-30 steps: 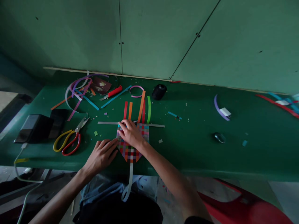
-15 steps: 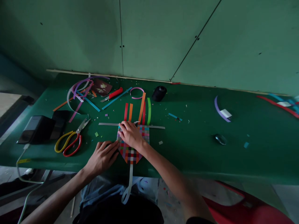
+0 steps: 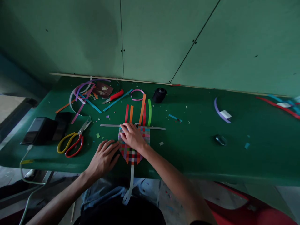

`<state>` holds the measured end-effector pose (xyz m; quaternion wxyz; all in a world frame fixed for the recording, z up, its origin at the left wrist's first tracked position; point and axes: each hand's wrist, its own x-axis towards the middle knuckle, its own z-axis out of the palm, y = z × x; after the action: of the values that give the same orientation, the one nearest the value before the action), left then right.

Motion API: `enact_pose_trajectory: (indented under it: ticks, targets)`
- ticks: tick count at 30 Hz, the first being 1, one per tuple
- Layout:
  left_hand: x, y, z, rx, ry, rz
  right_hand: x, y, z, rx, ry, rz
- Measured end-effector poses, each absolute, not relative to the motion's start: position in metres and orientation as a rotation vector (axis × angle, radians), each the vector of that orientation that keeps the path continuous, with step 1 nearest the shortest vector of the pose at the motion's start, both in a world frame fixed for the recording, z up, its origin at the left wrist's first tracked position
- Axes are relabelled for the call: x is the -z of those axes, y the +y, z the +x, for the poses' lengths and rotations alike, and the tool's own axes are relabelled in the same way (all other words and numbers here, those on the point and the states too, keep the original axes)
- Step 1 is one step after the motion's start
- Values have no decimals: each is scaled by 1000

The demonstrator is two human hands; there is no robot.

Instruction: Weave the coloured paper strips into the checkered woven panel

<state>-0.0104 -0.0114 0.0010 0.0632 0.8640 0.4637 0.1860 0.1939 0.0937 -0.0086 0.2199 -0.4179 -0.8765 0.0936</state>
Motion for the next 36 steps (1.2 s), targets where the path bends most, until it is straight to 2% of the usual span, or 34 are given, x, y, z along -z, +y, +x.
enact_pose_trajectory:
  ticks: [4,9,16,23,30,36]
  targets:
    - [2,-16,-13,-626,1417,2555,8,94,195,-280,-2415,-1130]
    - [9,-31,1,-757,1764,2338,10,93,196,-297,-2401,-1092]
    - [11,-29,32,-1000,1848,2009,12,85,196,-308,-2328,-1133]
    - [4,-42,46,-1095,1771,1554,10,69,197,-357,-2238,-1207]
    - [-8,-45,53,-1207,1298,726,4,46,198,-394,-2108,-1185]
    - [-9,-34,52,-1213,1277,703,-7,41,205,-594,-2159,-980]
